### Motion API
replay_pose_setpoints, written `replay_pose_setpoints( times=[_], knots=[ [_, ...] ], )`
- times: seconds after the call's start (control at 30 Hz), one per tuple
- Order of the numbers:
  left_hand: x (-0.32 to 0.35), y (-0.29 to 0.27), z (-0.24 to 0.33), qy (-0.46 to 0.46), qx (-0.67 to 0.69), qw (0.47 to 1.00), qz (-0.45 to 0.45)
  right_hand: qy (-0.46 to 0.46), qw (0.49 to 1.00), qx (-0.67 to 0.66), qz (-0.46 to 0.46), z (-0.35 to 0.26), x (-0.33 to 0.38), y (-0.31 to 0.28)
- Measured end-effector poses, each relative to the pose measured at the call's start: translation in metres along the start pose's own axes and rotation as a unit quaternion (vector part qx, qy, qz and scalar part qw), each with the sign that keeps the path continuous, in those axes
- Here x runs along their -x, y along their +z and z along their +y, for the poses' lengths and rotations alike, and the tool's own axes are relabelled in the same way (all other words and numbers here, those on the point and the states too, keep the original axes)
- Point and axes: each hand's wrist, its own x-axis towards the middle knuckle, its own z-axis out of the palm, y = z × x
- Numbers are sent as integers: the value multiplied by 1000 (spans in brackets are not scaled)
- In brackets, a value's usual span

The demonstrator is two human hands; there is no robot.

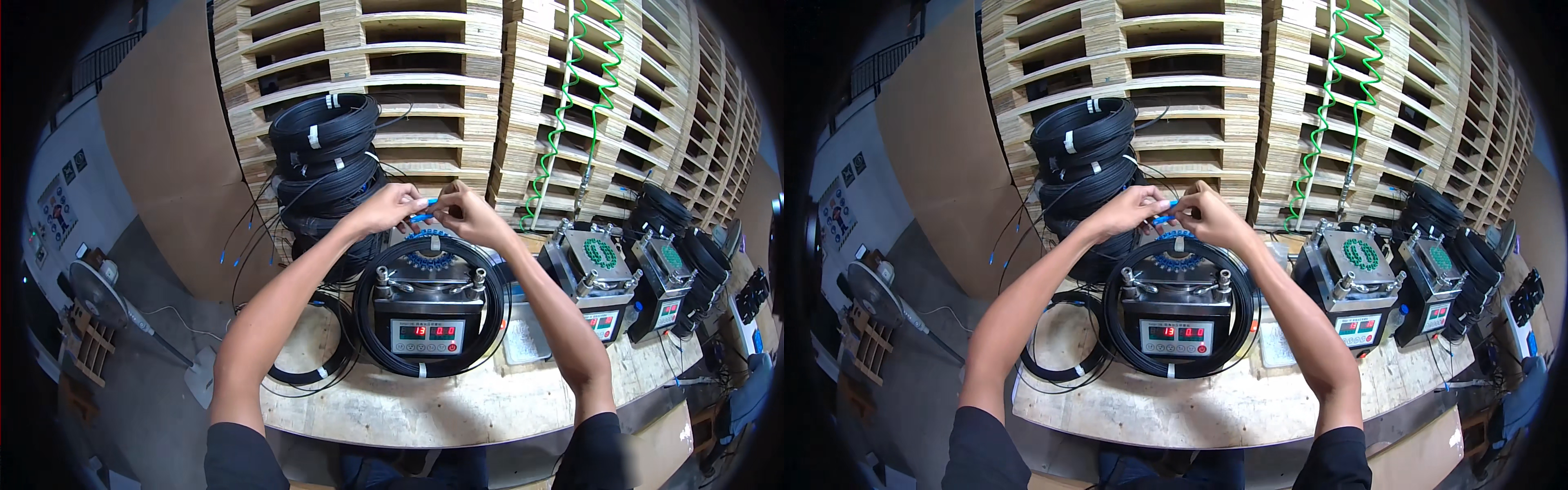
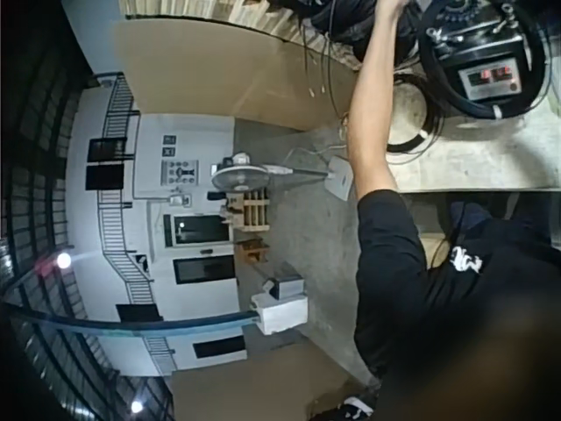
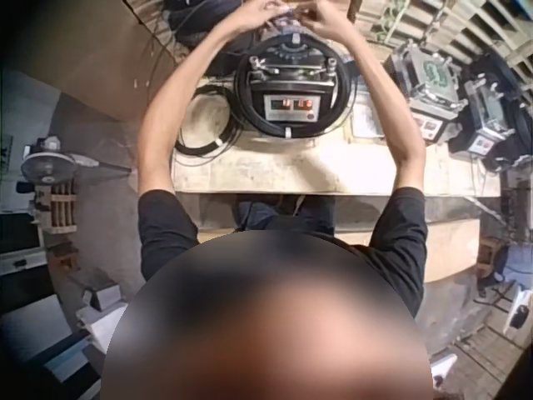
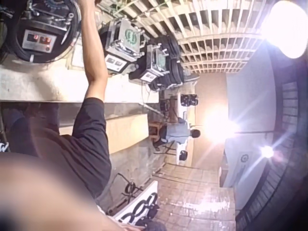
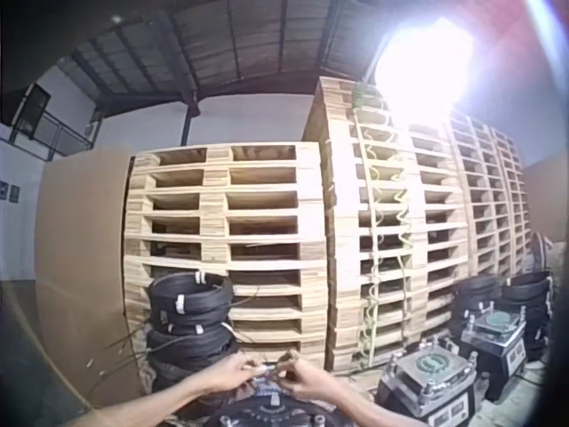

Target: Operator loads wire component into heat/processing chamber, secures top cover, and aligns finished rolled coils onto test jigs.

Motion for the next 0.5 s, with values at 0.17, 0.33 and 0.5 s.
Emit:
replay_pose_setpoints(
  times=[0.17,0.33,0.5],
  knots=[
    [-4,-3,2,2,3,999,-46,-4,998,-55,-6,-10,5,10],
    [3,-11,-1,-7,33,996,-86,-13,997,-35,69,-23,15,12],
    [5,-11,-4,-4,50,992,-114,24,998,3,60,-28,22,11]
  ],
)
